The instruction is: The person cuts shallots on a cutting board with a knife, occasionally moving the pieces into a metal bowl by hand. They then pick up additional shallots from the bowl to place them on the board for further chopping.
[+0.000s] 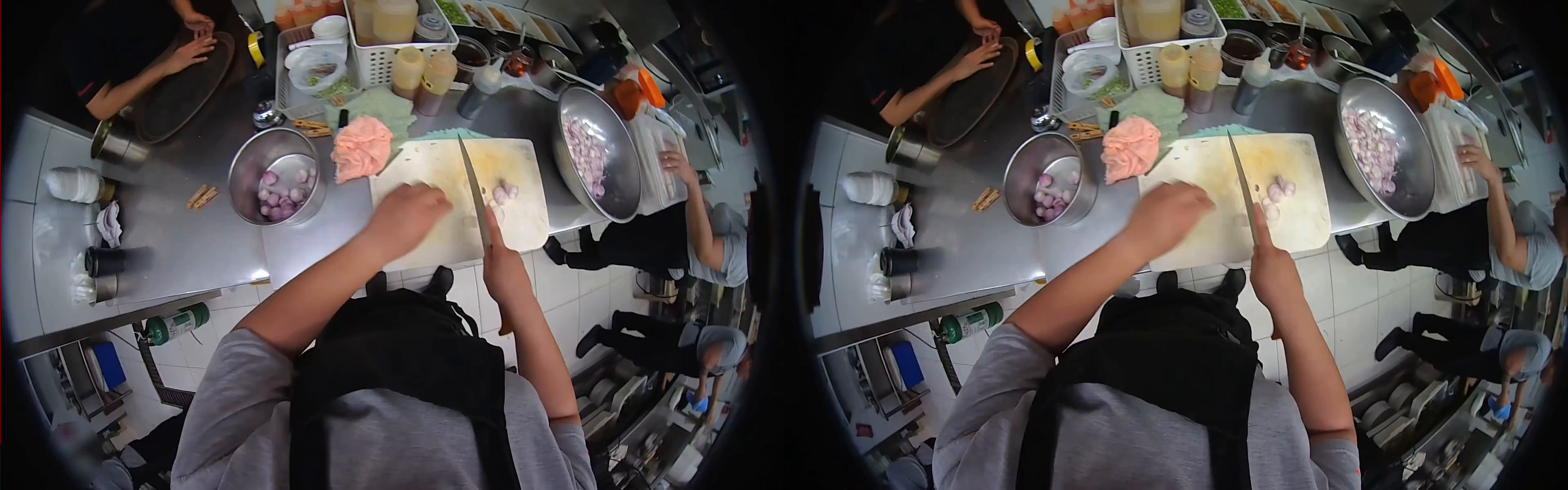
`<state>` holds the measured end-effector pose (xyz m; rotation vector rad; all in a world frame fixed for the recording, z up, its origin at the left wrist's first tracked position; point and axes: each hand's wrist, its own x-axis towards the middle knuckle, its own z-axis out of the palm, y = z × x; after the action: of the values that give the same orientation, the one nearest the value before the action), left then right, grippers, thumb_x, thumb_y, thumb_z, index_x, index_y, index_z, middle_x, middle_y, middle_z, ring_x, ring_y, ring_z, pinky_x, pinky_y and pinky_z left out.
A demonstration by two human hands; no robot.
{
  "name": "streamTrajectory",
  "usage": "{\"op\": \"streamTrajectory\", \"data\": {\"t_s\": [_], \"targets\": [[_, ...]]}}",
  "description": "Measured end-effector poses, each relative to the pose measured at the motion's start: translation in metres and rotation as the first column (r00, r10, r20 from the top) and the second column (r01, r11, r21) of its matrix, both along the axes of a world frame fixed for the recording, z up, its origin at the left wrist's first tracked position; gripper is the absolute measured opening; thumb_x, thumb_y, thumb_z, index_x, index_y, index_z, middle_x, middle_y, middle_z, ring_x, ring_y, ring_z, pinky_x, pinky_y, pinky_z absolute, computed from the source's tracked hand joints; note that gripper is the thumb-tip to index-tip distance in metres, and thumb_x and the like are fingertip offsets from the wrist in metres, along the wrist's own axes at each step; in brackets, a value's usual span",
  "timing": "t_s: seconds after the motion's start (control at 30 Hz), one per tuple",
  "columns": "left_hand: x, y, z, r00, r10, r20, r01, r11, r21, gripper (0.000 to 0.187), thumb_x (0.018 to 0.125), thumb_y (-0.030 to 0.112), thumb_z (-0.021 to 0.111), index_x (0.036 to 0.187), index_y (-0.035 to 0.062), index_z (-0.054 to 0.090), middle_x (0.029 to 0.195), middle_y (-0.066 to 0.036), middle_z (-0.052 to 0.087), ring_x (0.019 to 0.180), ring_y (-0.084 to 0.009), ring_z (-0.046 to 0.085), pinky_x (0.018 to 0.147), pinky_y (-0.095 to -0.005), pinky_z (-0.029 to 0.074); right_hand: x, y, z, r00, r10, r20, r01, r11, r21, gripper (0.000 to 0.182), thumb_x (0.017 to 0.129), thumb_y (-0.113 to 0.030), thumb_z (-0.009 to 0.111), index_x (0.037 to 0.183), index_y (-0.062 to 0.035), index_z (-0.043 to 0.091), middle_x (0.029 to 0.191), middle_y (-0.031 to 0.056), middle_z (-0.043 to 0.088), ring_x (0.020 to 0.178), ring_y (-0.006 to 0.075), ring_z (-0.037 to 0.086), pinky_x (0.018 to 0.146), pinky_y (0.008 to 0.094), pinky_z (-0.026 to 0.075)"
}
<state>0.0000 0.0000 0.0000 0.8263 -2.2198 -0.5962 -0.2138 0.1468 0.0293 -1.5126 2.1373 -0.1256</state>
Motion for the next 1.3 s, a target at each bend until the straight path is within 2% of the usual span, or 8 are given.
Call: {"op": "streamTrajectory", "data": {"t_s": [0.07, 0.17, 0.5, 0.83, 0.97, 1.07, 1.2, 1.3], "targets": [[0.017, -0.015, 0.025, 0.979, 0.193, 0.059, -0.175, 0.958, -0.226, 0.018, 0.086, 0.007, 0.063, 0.104, 0.0092, 0.068, 0.103, -0.008, 0.067, 0.097, -0.0286, 0.065, 0.084, -0.0429, 0.053, -0.007, 0.014, 0.009, 0.999, 0.034, -0.001, -0.034, 0.999, -0.030, 0.075, 0.099, -0.012, 0.050, 0.161, -0.0270, 0.011, 0.075, 0.0254, 0.067, 0.070, 0.0431, 0.067, 0.068, 0.0536, 0.053], [0.117, -0.062, 0.089, 0.837, 0.374, 0.399, -0.426, 0.903, 0.047, 0.024, 0.088, 0.005, 0.059, 0.110, 0.0055, 0.067, 0.119, -0.015, 0.063, 0.110, -0.0340, 0.063, 0.088, -0.0432, 0.053, 0.023, 0.035, 0.005, 0.980, 0.181, 0.079, -0.183, 0.983, 0.022, 0.073, 0.099, -0.012, 0.050, 0.161, -0.0290, 0.015, 0.074, 0.0252, 0.067, 0.070, 0.0428, 0.067, 0.068, 0.0542, 0.053], [0.159, -0.091, 0.005, 0.638, -0.102, 0.763, -0.274, 0.896, 0.349, 0.038, 0.084, 0.012, 0.068, 0.121, 0.0171, 0.061, 0.113, -0.024, 0.057, 0.106, -0.0436, 0.063, 0.094, -0.0462, 0.051, 0.027, 0.053, -0.004, 0.982, 0.148, 0.121, -0.158, 0.984, 0.086, 0.071, 0.099, -0.013, 0.050, 0.160, -0.0321, 0.018, 0.074, 0.0238, 0.066, 0.069, 0.0414, 0.067, 0.066, 0.0526, 0.053], [0.153, -0.093, 0.027, 0.805, 0.038, 0.592, -0.413, 0.753, 0.513, 0.015, 0.085, 0.005, 0.067, 0.100, 0.0077, 0.065, 0.087, -0.014, 0.069, 0.081, -0.0288, 0.068, 0.075, -0.0416, 0.053, -0.040, 0.033, -0.005, 1.000, -0.014, -0.026, 0.015, 0.998, 0.055, 0.066, 0.101, -0.018, 0.046, 0.158, -0.0387, 0.020, 0.083, 0.0244, 0.069, 0.078, 0.0413, 0.069, 0.075, 0.0537, 0.055], [0.143, -0.093, 0.051, 0.841, 0.339, 0.422, -0.517, 0.735, 0.440, 0.013, 0.088, 0.004, 0.065, 0.100, 0.0083, 0.063, 0.081, -0.011, 0.064, 0.075, -0.0252, 0.062, 0.072, -0.0365, 0.051, -0.060, 0.027, -0.002, 0.999, -0.010, -0.045, 0.012, 0.999, 0.045, 0.064, 0.102, -0.019, 0.045, 0.158, -0.0383, 0.021, 0.088, 0.0249, 0.069, 0.080, 0.0405, 0.069, 0.076, 0.0522, 0.056], [0.114, -0.080, 0.075, 0.899, 0.434, 0.065, -0.438, 0.895, 0.082, 0.015, 0.086, 0.002, 0.066, 0.099, 0.0056, 0.063, 0.092, -0.012, 0.063, 0.082, -0.0263, 0.062, 0.076, -0.0365, 0.051, -0.077, 0.024, -0.007, 0.998, -0.033, -0.044, 0.036, 0.997, 0.062, 0.064, 0.102, -0.018, 0.045, 0.158, -0.0377, 0.021, 0.090, 0.0250, 0.070, 0.081, 0.0404, 0.069, 0.076, 0.0522, 0.056], [0.015, -0.038, 0.075, 0.980, 0.178, -0.089, -0.182, 0.982, -0.039, 0.027, 0.079, 0.000, 0.071, 0.104, 0.0086, 0.066, 0.098, -0.012, 0.065, 0.095, -0.0294, 0.064, 0.083, -0.0391, 0.052, -0.091, 0.018, -0.002, 1.000, -0.016, -0.017, 0.017, 0.998, 0.063, 0.066, 0.101, -0.016, 0.047, 0.158, -0.0369, 0.021, 0.090, 0.0250, 0.070, 0.081, 0.0411, 0.069, 0.077, 0.0525, 0.055], [-0.060, 0.002, 0.019, 0.963, 0.032, 0.267, -0.072, 0.987, 0.143, 0.032, 0.079, 0.011, 0.074, 0.110, 0.0157, 0.065, 0.113, -0.007, 0.057, 0.100, -0.0305, 0.062, 0.083, -0.0418, 0.053, -0.093, 0.016, -0.004, 1.000, -0.017, 0.024, 0.016, 0.999, 0.037, 0.069, 0.099, -0.014, 0.048, 0.159, -0.0329, 0.021, 0.089, 0.0270, 0.069, 0.081, 0.0418, 0.069, 0.077, 0.0531, 0.055]]}}
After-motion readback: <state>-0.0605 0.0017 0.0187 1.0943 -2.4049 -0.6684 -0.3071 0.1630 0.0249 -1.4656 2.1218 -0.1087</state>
